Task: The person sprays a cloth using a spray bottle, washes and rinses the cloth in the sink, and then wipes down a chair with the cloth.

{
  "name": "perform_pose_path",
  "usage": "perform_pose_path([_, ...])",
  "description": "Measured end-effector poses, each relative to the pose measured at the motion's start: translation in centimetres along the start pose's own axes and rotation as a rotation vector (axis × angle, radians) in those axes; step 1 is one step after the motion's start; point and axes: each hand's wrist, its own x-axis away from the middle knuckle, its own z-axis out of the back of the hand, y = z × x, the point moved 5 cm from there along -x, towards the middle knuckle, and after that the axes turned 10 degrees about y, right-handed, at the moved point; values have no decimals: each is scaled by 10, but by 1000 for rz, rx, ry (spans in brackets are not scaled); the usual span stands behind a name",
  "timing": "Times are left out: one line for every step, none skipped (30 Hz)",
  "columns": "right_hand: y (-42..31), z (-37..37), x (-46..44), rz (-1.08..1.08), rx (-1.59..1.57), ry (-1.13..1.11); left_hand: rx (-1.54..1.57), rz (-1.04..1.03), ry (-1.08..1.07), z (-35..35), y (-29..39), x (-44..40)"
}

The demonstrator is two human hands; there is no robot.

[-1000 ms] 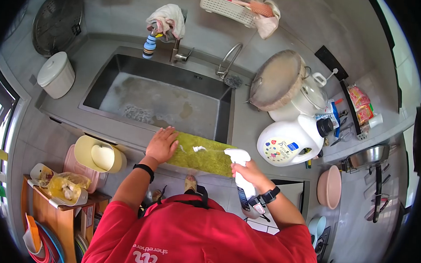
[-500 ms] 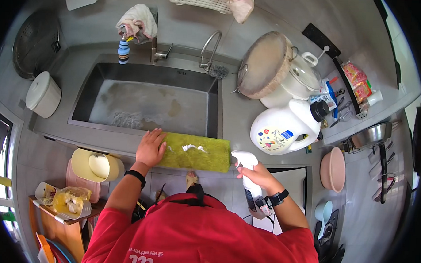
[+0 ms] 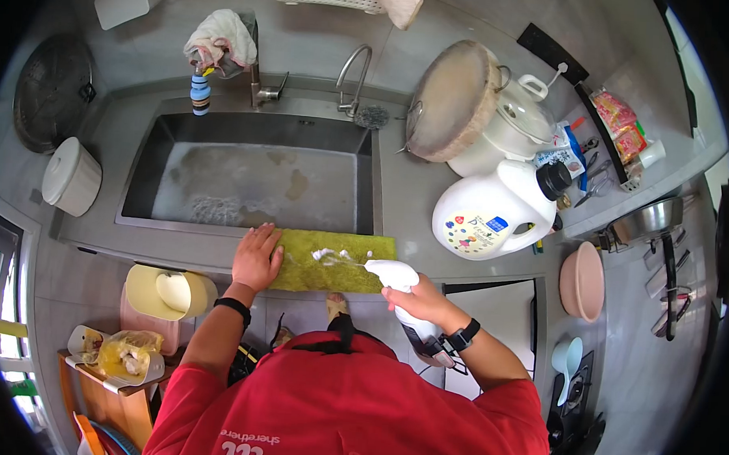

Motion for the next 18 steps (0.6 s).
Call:
perform_pose_path([1,0,-2,-72,94,15,-2,-3,-4,-1,0,0])
perform_pose_path([-1,0,-5,-71,94,12,-4,-4,-6,-1,0,0])
perform_pose_path([-2,-1,-6,-64,84,-26,-4,-3,-6,-1,0,-1])
perform_pose_path([-2,-3,-6,-58,74,-63,-6,-5,-6,0,1,-1])
perform_pose_path([-2,-5,-6,-60,77,-65,-6,-5,-4,0,1,-1])
perform_pose_path([-6,-9,-7,9,15,-76,-4,0,-3,-1,1,0])
perform_pose_path([-10,-12,-7,77,-47,-88,-9,-5,1,-1,1,0])
perform_pose_path([-11,-13,-8,75,-44,-92,-14,-9,4,-1,0,1])
perform_pose_path([-12,-14,-9,80,-28,-105,-16,-5,5,-1,0,0])
perform_pose_path([-14,-16,-10,87,-13,-119,-12,-4,-5,0,1,-1])
perform_pose_path([-16,-17,-11,89,-13,-124,-8,-3,-14,0,1,-1])
perform_pose_path([-12,-12,-12,0,21,-51,-12,-1,-14,0,-1,-1])
perform_pose_path([-9,-6,-10,-92,56,23,-11,-8,-13,-1,-1,0])
perform_pose_path([-14,-3,-8,-92,57,22,-10,-15,-11,-3,-1,0])
perform_pose_path([-19,0,-6,-105,82,-7,-8,-12,-11,-3,-2,0])
perform_pose_path([-21,3,-4,-119,107,-35,-4,-12,-14,-2,-2,0])
perform_pose_path([-16,5,-3,-122,108,-35,0,-14,-18,-3,-1,0])
perform_pose_path([-14,4,-4,-43,63,-61,3,-14,-19,-3,-1,0])
